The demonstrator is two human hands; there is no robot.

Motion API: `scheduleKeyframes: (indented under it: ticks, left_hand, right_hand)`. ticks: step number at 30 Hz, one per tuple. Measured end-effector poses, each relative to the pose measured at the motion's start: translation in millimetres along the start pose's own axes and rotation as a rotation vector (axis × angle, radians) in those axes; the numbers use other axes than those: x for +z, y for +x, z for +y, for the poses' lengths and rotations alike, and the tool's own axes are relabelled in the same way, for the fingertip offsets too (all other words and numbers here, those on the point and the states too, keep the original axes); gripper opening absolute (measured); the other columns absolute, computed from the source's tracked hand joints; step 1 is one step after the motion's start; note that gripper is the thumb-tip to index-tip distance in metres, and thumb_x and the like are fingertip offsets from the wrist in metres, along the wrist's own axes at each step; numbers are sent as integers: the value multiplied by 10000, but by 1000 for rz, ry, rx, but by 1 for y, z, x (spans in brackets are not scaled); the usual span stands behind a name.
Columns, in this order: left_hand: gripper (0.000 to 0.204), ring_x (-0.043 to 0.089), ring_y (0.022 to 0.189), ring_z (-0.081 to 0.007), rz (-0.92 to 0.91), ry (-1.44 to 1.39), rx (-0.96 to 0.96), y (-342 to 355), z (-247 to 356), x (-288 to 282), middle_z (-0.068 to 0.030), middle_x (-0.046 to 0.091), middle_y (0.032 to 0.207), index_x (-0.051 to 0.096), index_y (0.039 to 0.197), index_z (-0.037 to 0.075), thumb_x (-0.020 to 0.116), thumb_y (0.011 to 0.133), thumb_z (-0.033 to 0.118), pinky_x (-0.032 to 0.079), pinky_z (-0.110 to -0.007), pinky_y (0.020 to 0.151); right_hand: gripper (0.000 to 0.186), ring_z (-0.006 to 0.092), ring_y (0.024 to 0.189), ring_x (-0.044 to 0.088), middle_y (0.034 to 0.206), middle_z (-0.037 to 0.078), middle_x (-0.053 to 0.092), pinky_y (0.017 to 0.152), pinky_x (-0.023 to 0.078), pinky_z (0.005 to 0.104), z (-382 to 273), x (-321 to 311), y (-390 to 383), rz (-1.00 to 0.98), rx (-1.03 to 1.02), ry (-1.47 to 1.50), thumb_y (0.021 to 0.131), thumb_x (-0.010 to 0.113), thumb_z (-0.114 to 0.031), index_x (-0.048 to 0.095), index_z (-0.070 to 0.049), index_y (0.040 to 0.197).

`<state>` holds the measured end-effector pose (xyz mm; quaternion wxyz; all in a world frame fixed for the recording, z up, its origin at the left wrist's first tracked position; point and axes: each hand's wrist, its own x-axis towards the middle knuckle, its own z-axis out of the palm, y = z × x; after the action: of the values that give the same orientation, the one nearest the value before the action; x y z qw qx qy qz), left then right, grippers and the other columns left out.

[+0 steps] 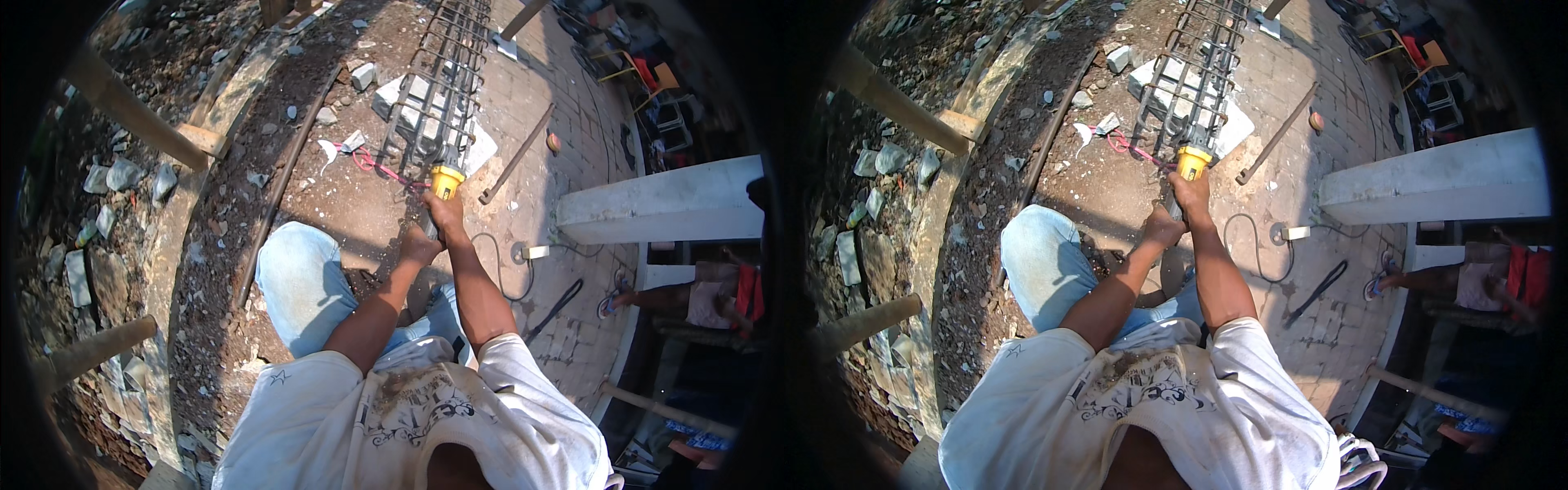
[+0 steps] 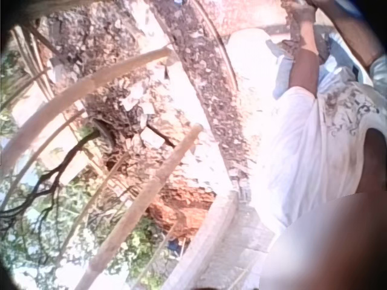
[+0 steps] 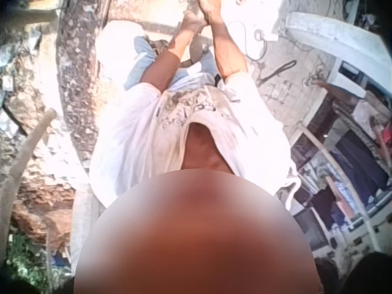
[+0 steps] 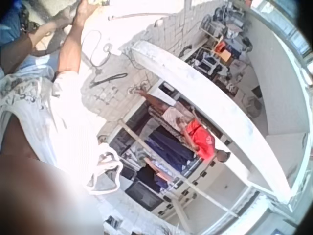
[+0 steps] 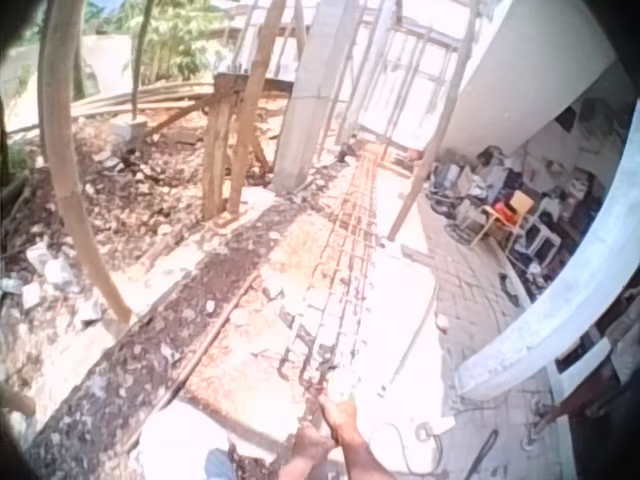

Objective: The person bends a long metal rod by hand, then uses an angle grinder to cut the rod while kneeling on the ground. Sparks are visible during cutting. The person handles the rod and grinder with both hands.

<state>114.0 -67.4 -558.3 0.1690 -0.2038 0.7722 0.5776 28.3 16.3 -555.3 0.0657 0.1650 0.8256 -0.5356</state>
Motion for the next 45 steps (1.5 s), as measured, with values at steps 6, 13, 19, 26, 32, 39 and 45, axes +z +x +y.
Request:
scheduleKeyframes:
  ticks: [6, 13, 19, 26, 32, 39, 45]
  left_hand:
    - [672, 665, 996, -387, -30, 6, -25, 1, 1, -1, -284, 672, 1021, 617, 1054, -46, 817, 587, 394, 521, -420, 854]
    - [697, 664, 999, -388, 7, 40, -12, 6, -4, 4, -277, 673, 1018, 600, 1076, -49, 822, 586, 394, 520, -420, 862]
    - [677, 661, 1013, -380, -7, 49, -96, 1, 1, 2, -270, 674, 1033, 605, 1077, -41, 832, 583, 363, 521, -415, 866]
    - [644, 659, 1023, -375, -57, -3, -89, -1, 2, 0, -276, 670, 1049, 624, 1041, -55, 833, 582, 346, 520, -410, 872]
    - [701, 657, 1025, -382, -6, 27, -50, 2, -4, 5, -286, 661, 1054, 605, 1068, -80, 816, 588, 386, 527, -419, 866]
    - [711, 658, 1023, -378, -5, 7, -41, 5, -6, 7, -286, 659, 1063, 604, 1068, -72, 824, 581, 397, 526, -423, 870]
    - [661, 668, 990, -382, -9, 3, -50, 5, -6, 9, -273, 672, 1022, 627, 1024, -39, 823, 576, 406, 529, -426, 856]
  right_hand:
    - [444, 189, 725, 596, 865, 87, 623, 641, 488, 329, -7, 1, -3, 30, 4, -21, 666, 715, -153, 540, -5, 1046]
    - [435, 182, 727, 595, 865, 80, 622, 650, 489, 328, -2, 3, -1, 33, -27, 2, 672, 724, -152, 547, -3, 1041]
    - [449, 192, 737, 593, 875, 81, 621, 663, 488, 333, 6, 3, 3, 18, -28, 58, 678, 725, -159, 547, 1, 1058]
    - [361, 178, 669, 578, 797, 64, 614, 603, 471, 329, 0, 3, -4, 37, -67, 21, 654, 700, -164, 569, -20, 958]
    - [303, 167, 620, 568, 750, 55, 615, 561, 458, 319, -7, 2, -10, 44, -62, 12, 643, 693, -168, 585, -23, 886]
    - [265, 169, 607, 577, 725, 52, 615, 551, 454, 323, 9, 5, 2, 51, -117, 33, 659, 679, -160, 591, -18, 866]
    - [270, 182, 606, 583, 729, 62, 621, 553, 463, 331, 5, 3, 1, 60, -89, -52, 657, 690, -178, 596, -16, 852]
